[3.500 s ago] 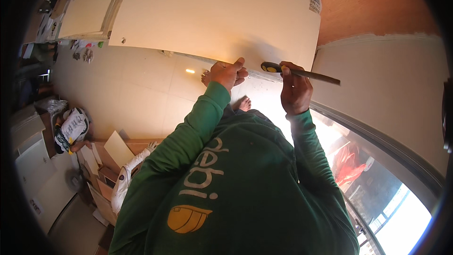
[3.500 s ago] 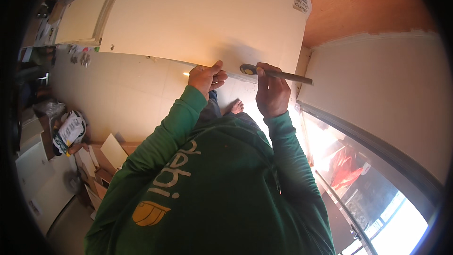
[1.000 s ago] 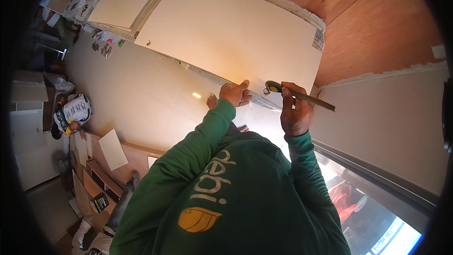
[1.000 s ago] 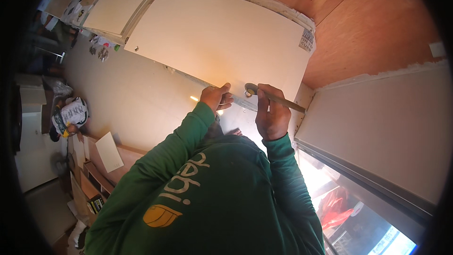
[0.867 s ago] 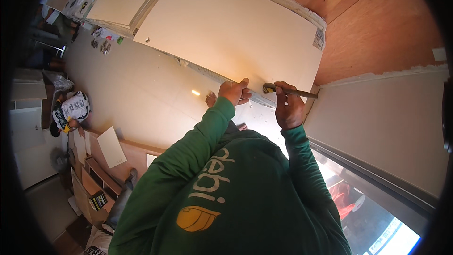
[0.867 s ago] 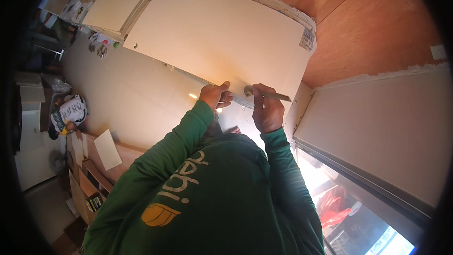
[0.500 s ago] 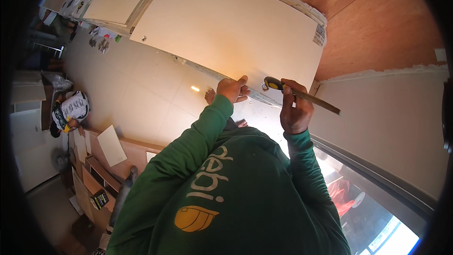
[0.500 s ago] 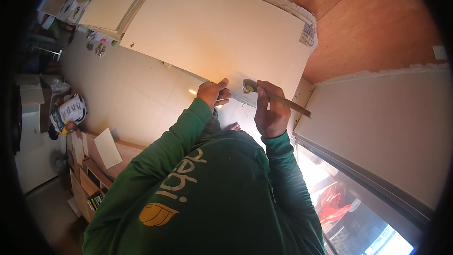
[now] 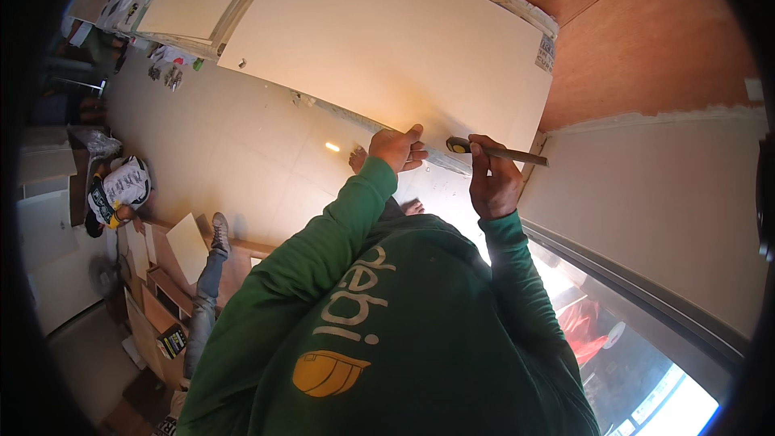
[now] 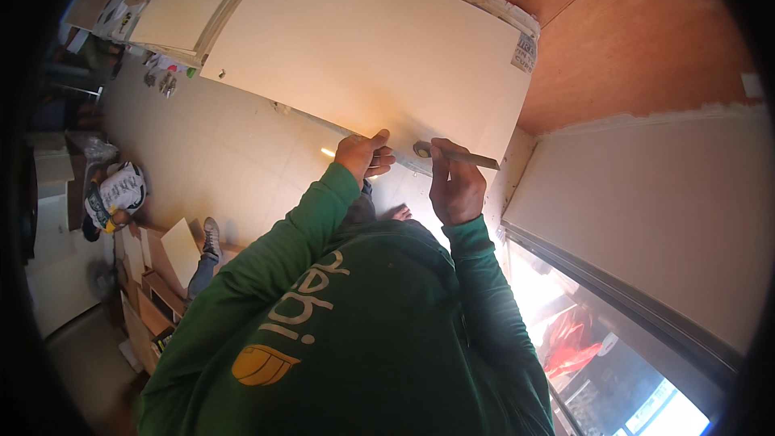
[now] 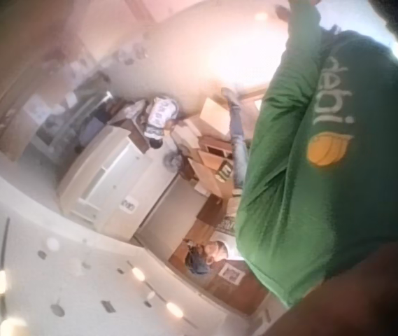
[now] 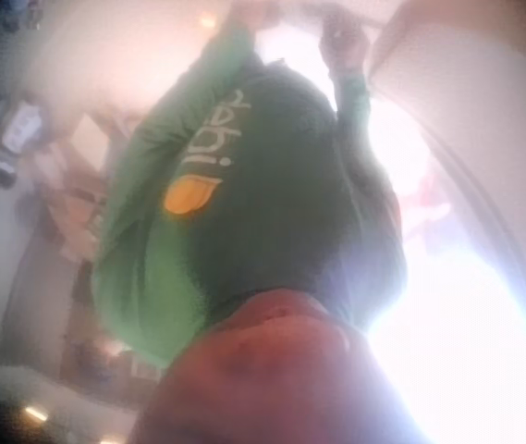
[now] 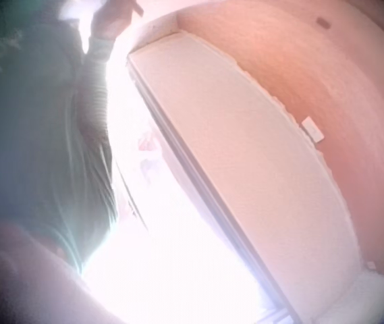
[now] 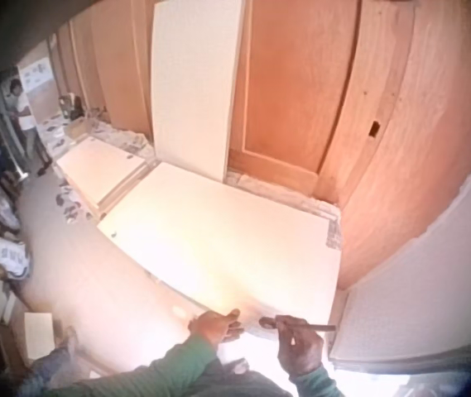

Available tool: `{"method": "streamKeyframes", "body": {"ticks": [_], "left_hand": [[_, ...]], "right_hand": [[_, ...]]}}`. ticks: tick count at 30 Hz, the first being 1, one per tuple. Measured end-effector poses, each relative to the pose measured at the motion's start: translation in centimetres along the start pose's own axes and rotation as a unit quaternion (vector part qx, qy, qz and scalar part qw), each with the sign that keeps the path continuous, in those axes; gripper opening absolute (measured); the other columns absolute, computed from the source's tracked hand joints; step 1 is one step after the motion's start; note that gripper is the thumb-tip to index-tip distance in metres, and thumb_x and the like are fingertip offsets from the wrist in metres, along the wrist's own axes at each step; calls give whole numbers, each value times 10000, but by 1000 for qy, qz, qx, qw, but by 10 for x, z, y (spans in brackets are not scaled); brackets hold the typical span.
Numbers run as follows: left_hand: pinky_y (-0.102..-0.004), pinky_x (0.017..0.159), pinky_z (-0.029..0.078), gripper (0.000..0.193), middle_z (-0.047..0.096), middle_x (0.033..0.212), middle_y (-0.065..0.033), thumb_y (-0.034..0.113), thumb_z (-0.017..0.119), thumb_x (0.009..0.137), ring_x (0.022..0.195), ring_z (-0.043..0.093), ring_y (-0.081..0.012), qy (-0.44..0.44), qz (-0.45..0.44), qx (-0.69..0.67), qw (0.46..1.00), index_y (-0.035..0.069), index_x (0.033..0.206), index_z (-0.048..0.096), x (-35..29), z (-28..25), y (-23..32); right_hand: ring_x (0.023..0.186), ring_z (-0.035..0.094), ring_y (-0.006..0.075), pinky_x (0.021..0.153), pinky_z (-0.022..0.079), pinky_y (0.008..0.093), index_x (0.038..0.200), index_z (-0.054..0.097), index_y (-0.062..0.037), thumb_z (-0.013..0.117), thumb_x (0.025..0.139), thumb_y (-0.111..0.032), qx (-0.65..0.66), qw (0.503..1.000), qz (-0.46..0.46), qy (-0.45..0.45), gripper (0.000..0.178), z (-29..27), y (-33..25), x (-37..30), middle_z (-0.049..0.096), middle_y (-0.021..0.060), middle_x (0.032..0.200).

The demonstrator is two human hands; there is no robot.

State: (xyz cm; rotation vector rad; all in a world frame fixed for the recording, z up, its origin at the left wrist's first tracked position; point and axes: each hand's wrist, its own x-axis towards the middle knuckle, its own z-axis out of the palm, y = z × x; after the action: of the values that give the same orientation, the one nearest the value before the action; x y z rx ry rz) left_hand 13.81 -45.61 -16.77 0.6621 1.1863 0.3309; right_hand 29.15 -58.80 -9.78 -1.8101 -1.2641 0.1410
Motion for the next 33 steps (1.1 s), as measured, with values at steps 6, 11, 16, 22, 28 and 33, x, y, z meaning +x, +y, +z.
{"method": "streamKeyframes", "body": {"ticks": [6,11,16,22,28,33], "left_hand": [[-389,787,652,391,728,932,-109,345,798,957,835,757,-238,13,0,-3,1000,7,1070,634,-4,0,2],[-379,779,650,382,724,923,-98,350,791,962,842,756,-230,0,4,3,1000,19,1072,635,0,3,9],[-377,771,652,371,712,909,-86,354,790,964,835,751,-217,8,12,-6,1000,30,1058,637,-4,-1,3],[-366,754,653,355,711,909,-81,351,779,973,818,745,-208,7,2,-2,1000,37,1052,635,2,-1,6],[-361,756,650,374,698,927,-82,350,778,975,823,742,-209,2,3,-7,1000,34,1100,621,-5,0,3],[-386,787,641,370,691,958,-86,361,760,985,857,743,-222,-3,-1,1,1000,48,1119,615,-1,0,6]], "right_hand": [[889,762,280,778,600,361,1123,724,-10,675,1016,-55,33,997,-10,62,126,-21,-28,15,764,135,1059],[880,771,293,784,601,366,1138,723,-20,648,1035,-82,-17,999,29,-6,142,0,-1,3,773,128,1034],[902,772,304,789,599,364,1141,727,-35,644,1042,-88,28,996,-6,85,140,-22,-30,23,769,143,1036],[909,768,318,794,597,380,1156,718,-32,651,1042,-100,12,999,45,-7,148,7,0,-2,765,146,1044],[897,777,271,775,608,351,1150,712,-16,650,1035,-54,47,994,3,98,136,-15,-24,10,765,152,1046],[907,779,252,782,610,352,1157,718,-31,669,1038,-105,6,999,43,3,148,8,-3,-2,778,139,1051]]}}
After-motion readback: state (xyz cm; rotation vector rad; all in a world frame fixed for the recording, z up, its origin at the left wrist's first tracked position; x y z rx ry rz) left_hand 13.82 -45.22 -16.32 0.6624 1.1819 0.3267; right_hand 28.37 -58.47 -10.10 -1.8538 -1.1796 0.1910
